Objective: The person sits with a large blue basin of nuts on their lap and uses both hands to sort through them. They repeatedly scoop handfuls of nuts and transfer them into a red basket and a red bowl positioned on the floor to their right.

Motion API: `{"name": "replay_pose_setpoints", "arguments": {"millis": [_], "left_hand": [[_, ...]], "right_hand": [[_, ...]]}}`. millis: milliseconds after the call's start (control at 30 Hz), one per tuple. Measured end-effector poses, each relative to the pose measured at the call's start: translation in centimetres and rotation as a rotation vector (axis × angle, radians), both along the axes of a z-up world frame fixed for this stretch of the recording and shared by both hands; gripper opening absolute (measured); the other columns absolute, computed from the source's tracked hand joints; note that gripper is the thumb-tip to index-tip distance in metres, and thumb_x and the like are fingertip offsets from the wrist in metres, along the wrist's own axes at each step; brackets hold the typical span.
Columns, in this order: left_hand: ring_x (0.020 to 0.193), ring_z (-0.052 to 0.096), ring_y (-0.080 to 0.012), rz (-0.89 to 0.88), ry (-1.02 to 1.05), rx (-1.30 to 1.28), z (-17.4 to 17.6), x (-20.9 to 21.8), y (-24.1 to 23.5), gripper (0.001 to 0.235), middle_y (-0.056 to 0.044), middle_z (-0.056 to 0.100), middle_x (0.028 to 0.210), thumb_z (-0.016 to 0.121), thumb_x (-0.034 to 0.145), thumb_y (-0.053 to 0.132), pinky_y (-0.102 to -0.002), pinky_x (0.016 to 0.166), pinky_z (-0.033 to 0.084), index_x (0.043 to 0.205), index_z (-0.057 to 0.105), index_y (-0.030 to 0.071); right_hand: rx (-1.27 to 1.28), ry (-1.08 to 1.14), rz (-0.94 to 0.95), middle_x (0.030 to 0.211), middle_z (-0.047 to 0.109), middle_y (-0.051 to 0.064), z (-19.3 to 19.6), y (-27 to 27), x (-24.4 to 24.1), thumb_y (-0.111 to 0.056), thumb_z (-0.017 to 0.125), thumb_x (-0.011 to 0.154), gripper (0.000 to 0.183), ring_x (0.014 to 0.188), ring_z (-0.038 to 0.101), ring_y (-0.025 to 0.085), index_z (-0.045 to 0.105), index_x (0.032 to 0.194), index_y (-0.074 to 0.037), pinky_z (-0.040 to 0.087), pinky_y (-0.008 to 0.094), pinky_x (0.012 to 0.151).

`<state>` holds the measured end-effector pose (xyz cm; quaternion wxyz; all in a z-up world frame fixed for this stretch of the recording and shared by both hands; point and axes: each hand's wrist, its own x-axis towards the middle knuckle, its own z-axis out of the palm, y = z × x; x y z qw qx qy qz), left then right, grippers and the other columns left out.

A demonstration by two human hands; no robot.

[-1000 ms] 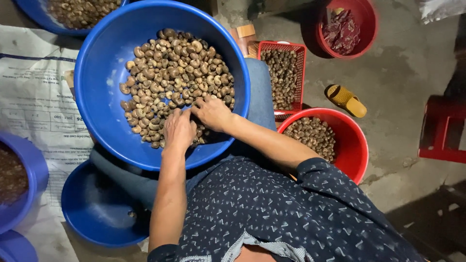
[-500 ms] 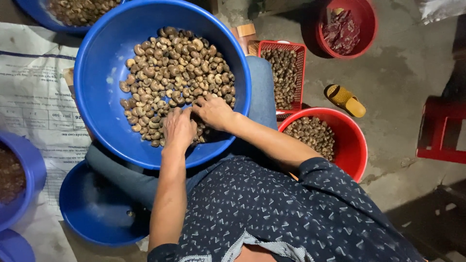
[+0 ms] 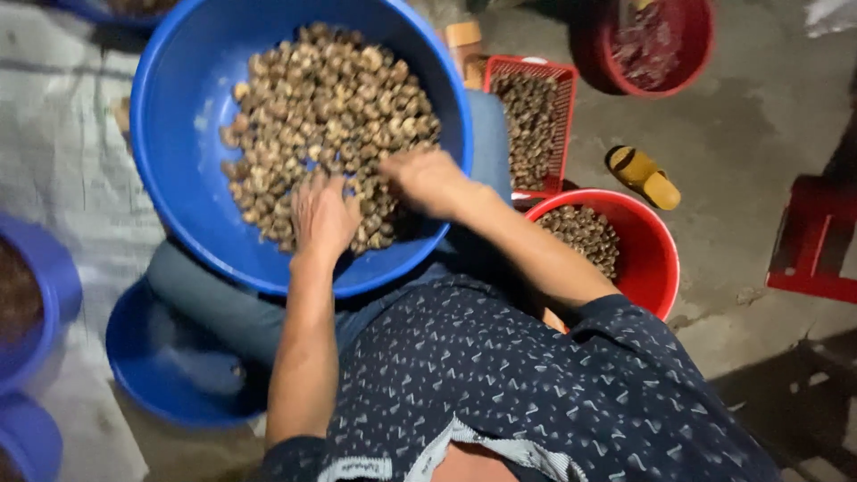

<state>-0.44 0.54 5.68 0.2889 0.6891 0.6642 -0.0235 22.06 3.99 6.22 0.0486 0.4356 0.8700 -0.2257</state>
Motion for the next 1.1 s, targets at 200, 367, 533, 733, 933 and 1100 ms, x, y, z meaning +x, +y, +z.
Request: {"name": "replay_pose_setpoints", "arguments": {"millis": [200, 367, 533, 733, 933, 1100], "left_hand": [[0.076, 0.063, -0.0476, 0.030, -0.132, 0.377, -0.8, -2.6, 0.0, 0.019, -0.023, 0.070, 0.091, 0.068, 0.083, 0.017, -0.056, 0.070, 0.052, 0.093, 0.068, 0.001], [0.093, 0.066, -0.0422, 0.087, -0.056, 0.377, -2.5, -3.1, -0.6, 0.040, -0.025, 0.072, 0.107, 0.073, 0.076, -0.002, -0.052, 0.083, 0.053, 0.116, 0.073, -0.005], [0.095, 0.065, -0.0377, 0.081, -0.032, 0.384, -4.2, -2.5, 0.0, 0.023, -0.025, 0.068, 0.107, 0.074, 0.079, -0.001, -0.053, 0.088, 0.054, 0.101, 0.074, -0.003], [0.098, 0.062, -0.0330, -0.187, -0.106, 0.304, -3.8, -0.1, 1.0, 0.006, -0.019, 0.070, 0.106, 0.066, 0.090, 0.000, -0.054, 0.095, 0.049, 0.093, 0.070, 0.002], [0.102, 0.060, -0.0400, -0.180, -0.152, 0.460, -6.1, 0.5, -0.2, 0.016, -0.016, 0.066, 0.113, 0.059, 0.090, 0.012, -0.052, 0.087, 0.048, 0.103, 0.068, 0.007], [0.134, 0.049, -0.0377, -0.218, 0.024, -0.087, -5.5, 0.4, 1.5, 0.059, -0.020, 0.058, 0.141, 0.074, 0.089, 0.021, -0.055, 0.111, 0.037, 0.142, 0.054, 0.006]], "right_hand": [[0.170, 0.273, -0.033, 0.104, 0.065, 0.017, 3.2, 1.9, 1.7, -0.009, 0.061, 0.086, 0.024, 0.090, 0.064, 0.039, 0.056, 0.109, -0.005, 0.052, 0.046, 0.079], [0.251, 0.174, -0.051, 0.113, 0.067, 0.013, 4.8, 1.6, 1.4, -0.007, 0.071, 0.094, 0.031, 0.093, 0.067, 0.036, 0.059, 0.123, -0.004, 0.056, 0.044, 0.077], [0.308, 0.121, -0.004, 0.104, 0.067, 0.013, 3.3, 1.5, 0.7, -0.009, 0.071, 0.094, 0.024, 0.089, 0.067, 0.035, 0.060, 0.115, -0.005, 0.054, 0.043, 0.067], [0.285, 0.109, -0.041, 0.100, 0.070, 0.013, 3.6, 1.3, -0.3, -0.010, 0.069, 0.095, 0.020, 0.082, 0.069, 0.037, 0.060, 0.113, -0.006, 0.055, 0.045, 0.064], [0.360, 0.099, -0.024, 0.099, 0.070, 0.013, 0.6, 1.0, -0.6, -0.017, 0.064, 0.093, 0.013, 0.081, 0.068, 0.036, 0.062, 0.103, -0.010, 0.055, 0.044, 0.067], [0.377, -0.140, -0.009, 0.087, 0.073, 0.002, -5.0, 0.3, -5.0, -0.022, 0.060, 0.092, 0.015, 0.079, 0.073, 0.026, 0.073, 0.099, -0.027, 0.055, 0.065, 0.053]]}}
